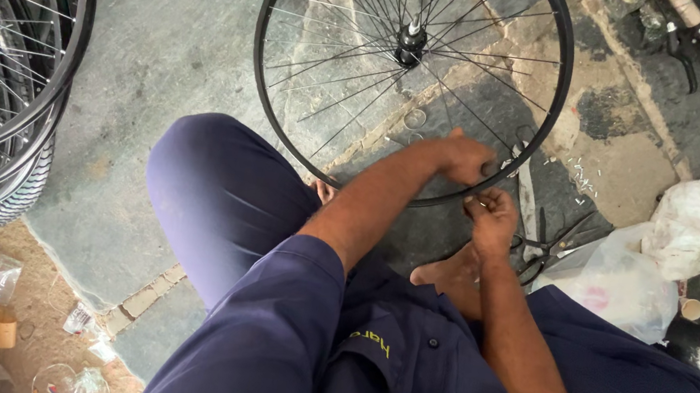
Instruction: The person assembles a bicycle wheel by inserting spokes into the wheel hub and rim and fastening spoke nipples onto the spokes by hand.
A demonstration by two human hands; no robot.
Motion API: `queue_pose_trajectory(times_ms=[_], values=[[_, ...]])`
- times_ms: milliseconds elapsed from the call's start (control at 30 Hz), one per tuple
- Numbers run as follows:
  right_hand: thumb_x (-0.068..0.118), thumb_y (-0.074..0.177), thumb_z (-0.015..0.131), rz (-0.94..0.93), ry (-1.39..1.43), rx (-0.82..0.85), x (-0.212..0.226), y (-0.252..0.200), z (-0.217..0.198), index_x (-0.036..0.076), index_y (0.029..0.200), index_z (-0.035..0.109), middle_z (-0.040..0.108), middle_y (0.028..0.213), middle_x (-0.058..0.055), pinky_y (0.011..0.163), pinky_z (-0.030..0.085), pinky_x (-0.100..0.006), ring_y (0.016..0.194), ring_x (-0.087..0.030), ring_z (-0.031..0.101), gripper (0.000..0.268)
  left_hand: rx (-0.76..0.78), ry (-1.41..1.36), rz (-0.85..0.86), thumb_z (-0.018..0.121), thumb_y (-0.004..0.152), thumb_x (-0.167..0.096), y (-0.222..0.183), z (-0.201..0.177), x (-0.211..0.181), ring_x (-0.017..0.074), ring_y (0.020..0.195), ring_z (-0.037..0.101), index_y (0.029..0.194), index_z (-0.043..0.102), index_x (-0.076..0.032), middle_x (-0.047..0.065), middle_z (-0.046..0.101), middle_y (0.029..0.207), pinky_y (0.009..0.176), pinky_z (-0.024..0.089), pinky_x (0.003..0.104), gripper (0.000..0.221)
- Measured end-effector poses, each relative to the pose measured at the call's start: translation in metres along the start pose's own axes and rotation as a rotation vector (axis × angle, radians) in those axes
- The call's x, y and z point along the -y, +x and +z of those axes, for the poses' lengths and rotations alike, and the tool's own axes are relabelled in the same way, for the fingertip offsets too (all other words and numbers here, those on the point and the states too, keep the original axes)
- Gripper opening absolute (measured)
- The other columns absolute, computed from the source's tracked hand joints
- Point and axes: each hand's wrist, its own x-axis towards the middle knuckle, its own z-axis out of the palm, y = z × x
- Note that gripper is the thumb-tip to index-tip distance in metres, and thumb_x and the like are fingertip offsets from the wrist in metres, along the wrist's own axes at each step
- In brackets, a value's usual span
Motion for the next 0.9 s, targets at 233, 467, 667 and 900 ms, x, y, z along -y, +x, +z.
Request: queue_pose_trajectory(times_ms=[233, 467, 667, 900], values=[[-0.006, 0.091, 0.067, 0.026, -0.065, -0.019, 0.011, -0.005, 0.003, -0.001, 0.104, 0.06, 0.068, 0.089, -0.008, 0.07, 0.057, -0.028, 0.077, -0.015, 0.066, 0.015, 0.064, 0.01, -0.049, 0.071, 0.08, -0.034, -0.012, -0.013, -0.016, 0.0229, 0.11, 0.067, 0.11, 0.072, -0.023, 0.002, 0.075, 0.112, 0.098, 0.034, 0.046, 0.033], [0.0, 0.098, 0.067, 0.004, -0.115, -0.115, 0.016, -0.005, 0.007, -0.002, 0.106, 0.064, 0.071, 0.091, -0.007, 0.069, 0.056, -0.028, 0.078, -0.014, 0.066, 0.009, 0.077, 0.168, -0.044, 0.069, 0.082, -0.034, -0.019, -0.019, -0.024, 0.0255, 0.112, 0.064, 0.11, 0.075, -0.025, 0.005, 0.074, 0.109, 0.102, 0.03, 0.05, 0.029], [-0.002, 0.096, 0.067, -0.05, -0.009, -0.083, 0.008, -0.003, 0.007, -0.002, 0.11, 0.064, 0.071, 0.095, -0.008, 0.072, 0.055, -0.028, 0.081, -0.014, 0.066, 0.014, 0.047, 0.212, -0.009, 0.065, 0.083, -0.034, -0.022, -0.019, -0.018, 0.027, 0.113, 0.063, 0.106, 0.078, -0.022, 0.008, 0.075, 0.109, 0.106, 0.029, 0.048, 0.03], [0.001, 0.101, 0.066, -0.074, -0.305, -0.14, 0.003, -0.007, 0.011, -0.004, 0.111, 0.066, 0.071, 0.093, -0.007, 0.072, 0.054, -0.027, 0.08, -0.014, 0.066, 0.011, 0.091, 0.219, -0.059, 0.06, 0.085, -0.038, -0.014, -0.007, -0.014, 0.0316, 0.114, 0.057, 0.107, 0.076, -0.019, 0.009, 0.073, 0.109, 0.098, 0.028, 0.052, 0.033]])
